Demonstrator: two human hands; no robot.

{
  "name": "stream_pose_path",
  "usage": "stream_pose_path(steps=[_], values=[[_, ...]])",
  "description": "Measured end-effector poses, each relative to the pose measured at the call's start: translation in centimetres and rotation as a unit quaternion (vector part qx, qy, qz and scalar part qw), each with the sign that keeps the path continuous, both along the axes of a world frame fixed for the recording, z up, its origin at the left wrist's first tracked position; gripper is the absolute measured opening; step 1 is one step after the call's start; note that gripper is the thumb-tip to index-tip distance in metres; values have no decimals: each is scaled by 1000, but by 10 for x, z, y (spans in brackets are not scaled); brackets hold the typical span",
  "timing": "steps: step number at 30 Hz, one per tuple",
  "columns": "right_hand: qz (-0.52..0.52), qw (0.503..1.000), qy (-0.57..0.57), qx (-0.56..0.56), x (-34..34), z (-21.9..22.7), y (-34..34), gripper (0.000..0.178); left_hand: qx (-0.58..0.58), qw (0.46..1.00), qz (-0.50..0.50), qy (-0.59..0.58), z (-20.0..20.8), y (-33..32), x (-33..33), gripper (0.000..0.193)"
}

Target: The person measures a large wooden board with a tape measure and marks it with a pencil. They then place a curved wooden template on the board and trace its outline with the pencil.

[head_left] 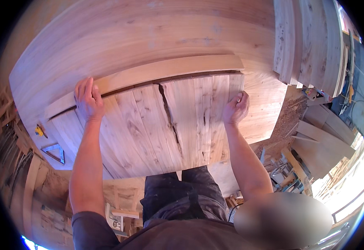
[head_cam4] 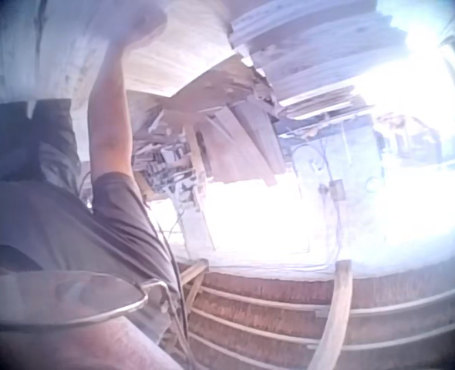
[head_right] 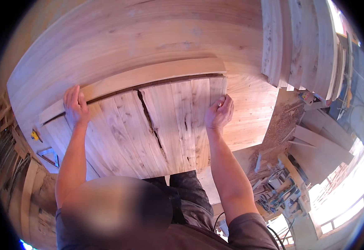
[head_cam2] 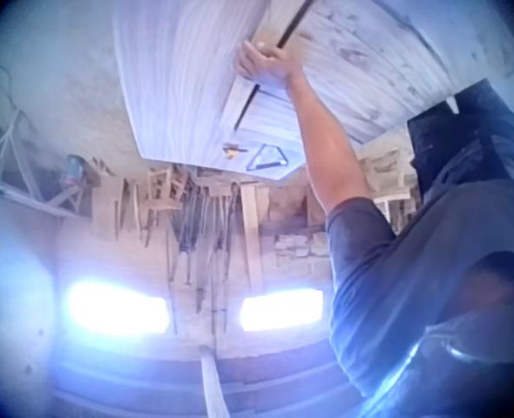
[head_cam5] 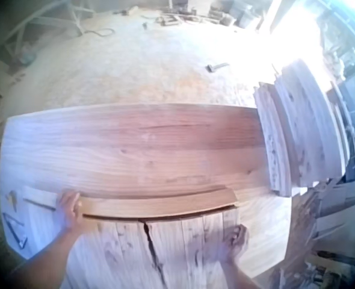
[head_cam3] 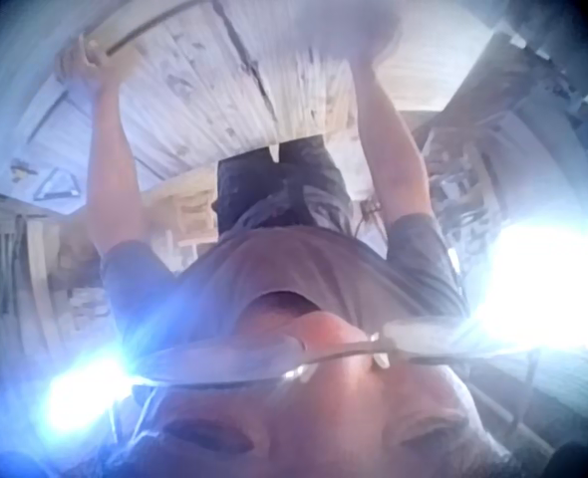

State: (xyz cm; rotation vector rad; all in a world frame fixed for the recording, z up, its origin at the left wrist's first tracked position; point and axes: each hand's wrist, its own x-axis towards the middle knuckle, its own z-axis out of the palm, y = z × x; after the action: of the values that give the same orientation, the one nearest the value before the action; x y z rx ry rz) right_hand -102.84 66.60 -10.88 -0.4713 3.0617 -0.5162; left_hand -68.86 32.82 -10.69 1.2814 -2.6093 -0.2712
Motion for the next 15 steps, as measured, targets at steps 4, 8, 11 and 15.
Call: stream_pose_path(steps=[4, 8, 11, 15], values=[[-3, 1000, -8, -5, 0, 1, -1, 18, 7, 1000, 4, 3, 1, 0, 0, 30], [-7, 1000, -13, -1, 1, 3, -2, 21, 15, 1000, 13, 6, -5, 1, 4, 31], [-5, 1000, -16, -1, 0, 2, -1, 23, 8, 1000, -2, 16, -12, -1, 11, 31], [18, 1000, 0, 12, -2, -1, 1, 16, -54, 997, -19, 46, -5, 4, -3, 30]])
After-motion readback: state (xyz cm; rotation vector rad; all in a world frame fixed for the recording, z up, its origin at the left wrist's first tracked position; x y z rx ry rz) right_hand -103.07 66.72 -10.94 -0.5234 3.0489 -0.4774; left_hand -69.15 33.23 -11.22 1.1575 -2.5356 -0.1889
